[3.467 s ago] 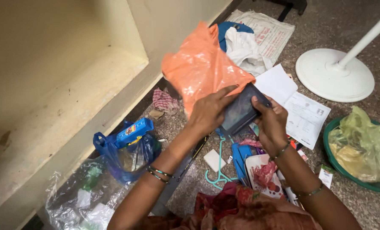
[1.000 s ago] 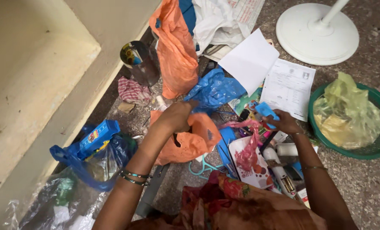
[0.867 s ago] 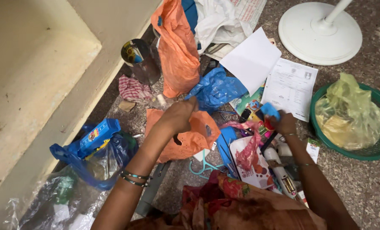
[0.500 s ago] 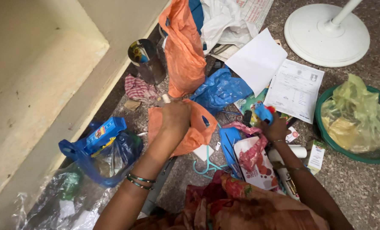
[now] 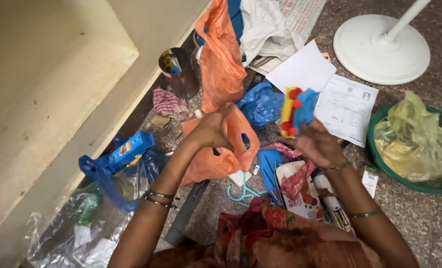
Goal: The person sorts through various items on the floor, including plastic bags, a red container, a small pouch, and a blister pack of pills. They open and close the red container, place items inside, and arrange them on a shelf.
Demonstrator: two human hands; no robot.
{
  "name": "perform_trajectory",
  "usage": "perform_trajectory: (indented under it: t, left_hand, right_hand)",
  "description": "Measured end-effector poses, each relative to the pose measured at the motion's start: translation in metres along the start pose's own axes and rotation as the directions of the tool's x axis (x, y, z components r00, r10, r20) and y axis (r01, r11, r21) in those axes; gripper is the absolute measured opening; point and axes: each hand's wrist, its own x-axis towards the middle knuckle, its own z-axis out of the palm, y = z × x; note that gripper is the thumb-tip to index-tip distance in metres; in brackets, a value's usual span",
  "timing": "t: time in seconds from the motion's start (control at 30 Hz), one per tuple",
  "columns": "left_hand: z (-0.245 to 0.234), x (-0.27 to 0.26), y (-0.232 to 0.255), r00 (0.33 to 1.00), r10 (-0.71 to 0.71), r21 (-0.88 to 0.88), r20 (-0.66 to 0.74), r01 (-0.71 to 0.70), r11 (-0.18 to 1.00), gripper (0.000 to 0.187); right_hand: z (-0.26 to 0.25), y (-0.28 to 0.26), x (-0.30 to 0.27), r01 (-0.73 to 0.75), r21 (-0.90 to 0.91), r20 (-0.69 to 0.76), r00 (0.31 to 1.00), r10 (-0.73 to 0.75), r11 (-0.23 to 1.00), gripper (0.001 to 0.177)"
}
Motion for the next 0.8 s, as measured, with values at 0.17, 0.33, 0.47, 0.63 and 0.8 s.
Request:
perform_trajectory:
  t: [0.17, 0.33, 0.47, 0.63, 0.8]
  left_hand:
    - [-0.007, -0.001, 0.009, 0.948, 0.272, 0.113, -0.166, -0.256, 0.960, 0.123]
    - [-0.017, 0.002, -0.004, 0.940, 0.227, -0.026, -0.256, -0.241, 0.970, 0.117]
    - [-0.019, 0.009, -0.015, 0.952, 0.161, -0.137, -0.259, -0.202, 0.970, 0.113]
    - [-0.020, 0.029, -0.030, 0.915, 0.166, -0.189, -0.369, -0.249, 0.950, 0.107]
    - [-0.029, 0.030, -0.038, 0.904, 0.122, -0.178, -0.410, -0.211, 0.961, 0.104]
  right_hand:
    - [0.048, 0.042, 0.041, -0.009, -0.166, 0.118, 0.993, 0.029, 0.986, 0.065]
    - [0.043, 0.081, 0.071, -0.104, -0.356, -0.011, 0.994, 0.107, 0.929, 0.072]
    - [0.045, 0.086, 0.080, -0.135, -0.683, -0.094, 0.991, 0.096, 0.718, 0.049]
    - [0.025, 0.028, 0.076, 0.059, -0.734, 0.114, 0.993, 0.037, 0.676, 0.047]
    - [-0.057, -0.001, 0.082, 0.022, -0.778, -0.197, 0.941, -0.276, 0.628, 0.025]
